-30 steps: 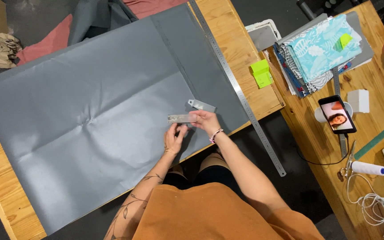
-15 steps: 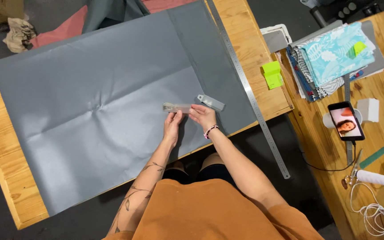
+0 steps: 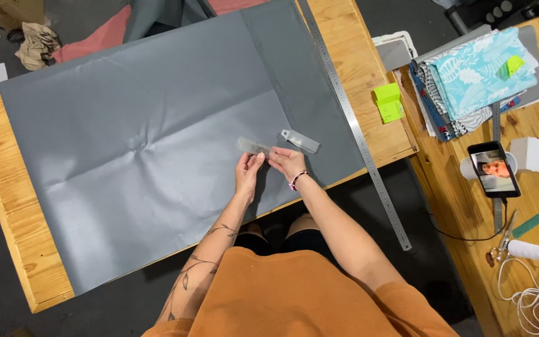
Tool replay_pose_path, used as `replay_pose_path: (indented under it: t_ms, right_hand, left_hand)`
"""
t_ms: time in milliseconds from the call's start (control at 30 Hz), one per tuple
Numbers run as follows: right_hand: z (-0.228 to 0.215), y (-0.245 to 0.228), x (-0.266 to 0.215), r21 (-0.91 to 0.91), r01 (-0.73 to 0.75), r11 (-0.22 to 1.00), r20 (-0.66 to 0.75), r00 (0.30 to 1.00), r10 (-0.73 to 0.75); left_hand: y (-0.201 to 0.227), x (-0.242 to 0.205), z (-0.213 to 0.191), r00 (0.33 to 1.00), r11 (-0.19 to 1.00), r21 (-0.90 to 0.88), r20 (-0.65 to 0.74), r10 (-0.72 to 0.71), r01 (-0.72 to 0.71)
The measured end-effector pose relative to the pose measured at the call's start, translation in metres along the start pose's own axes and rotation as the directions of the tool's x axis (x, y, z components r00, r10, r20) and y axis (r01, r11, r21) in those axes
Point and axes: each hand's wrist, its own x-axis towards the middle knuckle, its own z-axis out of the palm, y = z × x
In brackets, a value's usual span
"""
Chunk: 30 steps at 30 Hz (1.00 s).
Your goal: The person pins a large piece of gray fabric onto a wooden table using straight pins. They smooth the fabric and secure it at multiple points along the edges and center.
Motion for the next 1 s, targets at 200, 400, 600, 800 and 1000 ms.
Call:
replay_pose_path:
  t_ms: [200, 400, 600, 800, 1000]
  right_hand:
    - [0.026, -0.028, -0.021, -0.218, 0.151, 0.964, 0.043, 0.989, -0.145]
    - [0.059, -0.047, -0.039, -0.613, 0.357, 0.705, 0.158, 0.929, -0.333]
    - [0.076, -0.062, -0.055, -0.633, 0.410, 0.657, 0.173, 0.902, -0.396]
    - [0.051, -0.025, 0.007, -0.181, 0.277, 0.944, 0.071, 0.961, -0.268]
    - [0.042, -0.010, 0.030, -0.145, 0.155, 0.977, -0.020, 0.987, -0.159]
  left_hand:
    - [0.015, -0.002, 0.002, 0.997, 0.984, -0.162, -0.021, -0.071, 0.067]
    - [0.038, 0.000, -0.003, 0.977, 0.883, -0.424, 0.027, -0.210, 0.201]
    - [0.035, 0.003, -0.015, 0.964, 0.813, -0.520, 0.102, -0.246, 0.262]
    - [0.038, -0.003, -0.021, 0.955, 0.758, -0.581, 0.176, -0.237, 0.296]
    - [0.035, 0.000, -0.024, 0.945, 0.700, -0.636, 0.197, -0.260, 0.325]
